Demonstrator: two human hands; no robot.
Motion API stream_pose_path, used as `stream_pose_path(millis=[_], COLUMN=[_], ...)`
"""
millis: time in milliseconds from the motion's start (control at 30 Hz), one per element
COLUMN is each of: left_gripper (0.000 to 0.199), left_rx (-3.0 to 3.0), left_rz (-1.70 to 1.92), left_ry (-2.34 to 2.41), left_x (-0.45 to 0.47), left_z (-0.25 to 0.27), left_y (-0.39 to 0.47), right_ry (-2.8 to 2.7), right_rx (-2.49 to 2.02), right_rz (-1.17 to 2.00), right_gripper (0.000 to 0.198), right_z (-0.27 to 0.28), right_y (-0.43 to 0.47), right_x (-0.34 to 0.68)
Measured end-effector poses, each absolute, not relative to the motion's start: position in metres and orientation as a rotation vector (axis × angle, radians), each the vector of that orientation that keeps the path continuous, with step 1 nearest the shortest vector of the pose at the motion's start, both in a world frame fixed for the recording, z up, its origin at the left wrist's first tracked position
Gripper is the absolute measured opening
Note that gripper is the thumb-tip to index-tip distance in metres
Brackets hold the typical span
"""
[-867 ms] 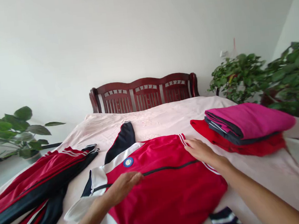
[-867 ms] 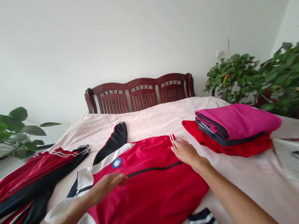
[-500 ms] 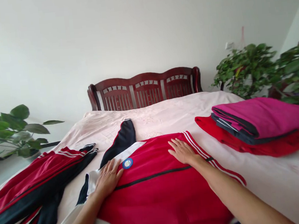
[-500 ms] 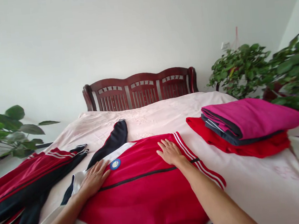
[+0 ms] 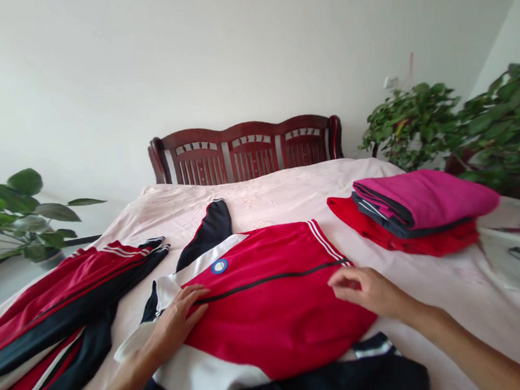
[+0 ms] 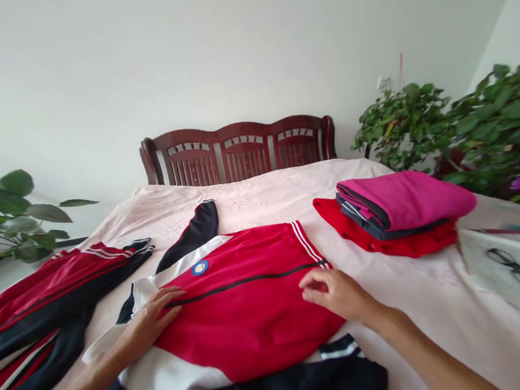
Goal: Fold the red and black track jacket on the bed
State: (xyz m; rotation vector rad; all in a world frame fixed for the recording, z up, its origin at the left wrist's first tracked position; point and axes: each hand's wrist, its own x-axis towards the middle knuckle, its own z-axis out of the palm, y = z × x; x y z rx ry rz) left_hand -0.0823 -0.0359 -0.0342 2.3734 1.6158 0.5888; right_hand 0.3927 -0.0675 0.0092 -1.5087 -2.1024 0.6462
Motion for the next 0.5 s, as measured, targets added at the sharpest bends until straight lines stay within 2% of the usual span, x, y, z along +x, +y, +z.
stream_pose_path(millis=[33, 100, 200, 267, 333, 367, 433, 500], left_gripper=[0.04, 0.036, 0.043, 0.064, 0.088, 0.098, 0.107, 0.102], left_rx=[2.358, 2.329, 2.317, 2.328, 2.338, 2.348, 2.38, 2.432], left_rz=[0.593, 0.544, 0.403, 0.294, 0.185, 0.147, 0.146, 0.242], left_ry=[1.533, 1.403, 1.284, 1.242, 1.238, 1.249, 1.287, 1.317], left_x=[-0.082, -0.084, -0.094, -0.103, -0.11, -0.111, -0.11, -0.105], left_z=[-0.028, -0.017, -0.011, -0.014, -0.02, -0.023, -0.03, -0.037], left_y=[-0.053, -0.086, -0.125, -0.143, -0.157, -0.162, -0.168, -0.168], right_ry=[-2.109, -2.194, -2.31, -2.318, -2.347, -2.358, -2.315, -2.048], right_rx=[-1.511, -1.524, -1.662, -1.755, -1.757, -1.728, -1.601, -1.333], right_rz=[0.822, 0.923, 0.708, 0.604, 0.652, 0.772, 1.221, 1.692], right_gripper=[0.035, 0.047, 0.078, 0.068, 0.041, 0.029, 0.013, 0.013], right_z=[0.012, 0.01, -0.003, -0.008, -0.001, 0.008, 0.033, 0.062], right_y=[-0.093, -0.137, -0.176, -0.185, -0.183, -0.18, -0.167, -0.145], right_x=[0.397, 0.402, 0.398, 0.392, 0.387, 0.384, 0.378, 0.367])
